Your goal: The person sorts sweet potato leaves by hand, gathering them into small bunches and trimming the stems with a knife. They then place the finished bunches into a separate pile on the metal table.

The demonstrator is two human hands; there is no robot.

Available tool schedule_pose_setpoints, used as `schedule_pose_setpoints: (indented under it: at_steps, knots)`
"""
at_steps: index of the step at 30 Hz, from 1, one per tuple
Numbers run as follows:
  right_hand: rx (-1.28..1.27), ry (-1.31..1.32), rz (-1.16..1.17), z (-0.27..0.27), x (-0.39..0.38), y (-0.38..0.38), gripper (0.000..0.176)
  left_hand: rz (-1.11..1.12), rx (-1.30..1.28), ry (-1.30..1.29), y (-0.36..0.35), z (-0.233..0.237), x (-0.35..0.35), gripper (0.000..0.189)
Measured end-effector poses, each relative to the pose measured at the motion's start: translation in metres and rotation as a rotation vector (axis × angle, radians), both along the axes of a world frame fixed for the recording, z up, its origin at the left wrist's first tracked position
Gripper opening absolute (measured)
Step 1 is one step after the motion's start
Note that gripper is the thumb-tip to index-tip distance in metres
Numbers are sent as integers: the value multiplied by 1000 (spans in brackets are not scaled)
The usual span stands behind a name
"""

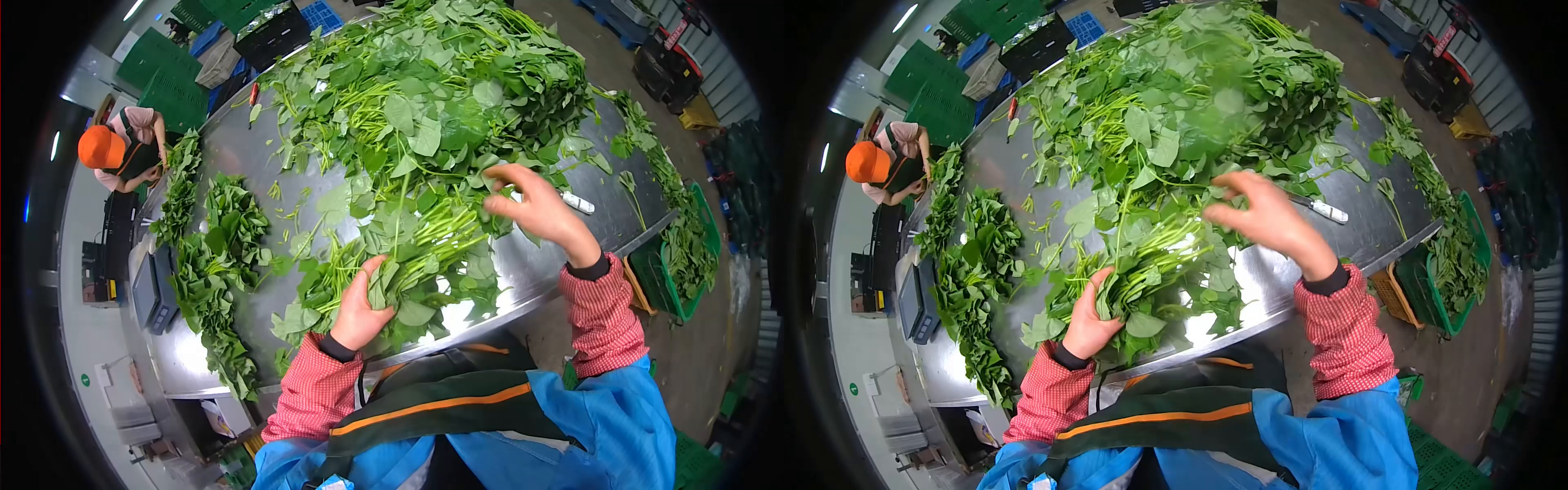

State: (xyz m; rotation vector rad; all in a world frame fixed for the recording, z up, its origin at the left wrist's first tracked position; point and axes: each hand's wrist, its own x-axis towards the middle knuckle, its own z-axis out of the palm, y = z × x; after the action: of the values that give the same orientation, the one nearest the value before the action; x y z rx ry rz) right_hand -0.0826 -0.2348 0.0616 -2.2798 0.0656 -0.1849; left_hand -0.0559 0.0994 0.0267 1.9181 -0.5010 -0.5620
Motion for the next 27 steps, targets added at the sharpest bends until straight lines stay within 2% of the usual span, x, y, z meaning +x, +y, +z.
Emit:
schedule_pose_setpoints:
  at_steps: [1,2,3,5,8,11,12,15,16,18,19,20,21,22,23,25,26,27]
  knots:
    - [57,-22,115,10,-3,11,56,-19,75,-117,-2,3,1,69]
    - [-52,-92,171,14,-5,25,55,-52,110,-292,-3,3,3,71]
    - [-88,-171,209,15,-6,37,48,-77,128,-399,-7,6,4,71]
    - [24,-76,276,12,-4,45,34,-117,161,-615,-15,18,7,72]
    - [512,91,302,9,-5,40,25,-119,179,-593,-13,22,10,72]
    - [18,-38,304,2,-11,51,26,-125,198,-576,-13,27,6,73]
    - [18,-140,325,-6,-10,54,20,-128,197,-576,-14,28,7,73]
    - [64,-266,132,-18,-8,61,19,-158,249,-598,-7,25,8,75]
    - [383,-27,-70,-5,-12,61,21,-162,231,-591,-5,24,8,73]
    - [459,-169,-185,-33,-3,48,22,-170,194,-580,-2,21,9,70]
    - [881,-75,-351,-21,0,13,20,-43,0,-303,2,13,6,68]
    - [1011,-171,-279,-29,4,-9,19,82,-192,-24,8,0,0,65]
    - [1146,-115,-47,-51,6,-39,24,206,-382,255,11,-6,-3,62]
    - [786,62,-93,-52,7,-37,32,176,-348,192,10,-2,2,48]
    - [422,226,-135,-53,6,-33,41,219,-430,360,11,-1,3,45]
    - [-294,149,-23,-52,-9,-14,54,302,-588,700,14,-2,6,39]
    - [-270,258,-23,-45,-10,-11,61,370,-643,719,17,-8,9,32]
    - [-135,266,-33,-47,-10,-11,61,443,-747,820,27,-23,11,30]
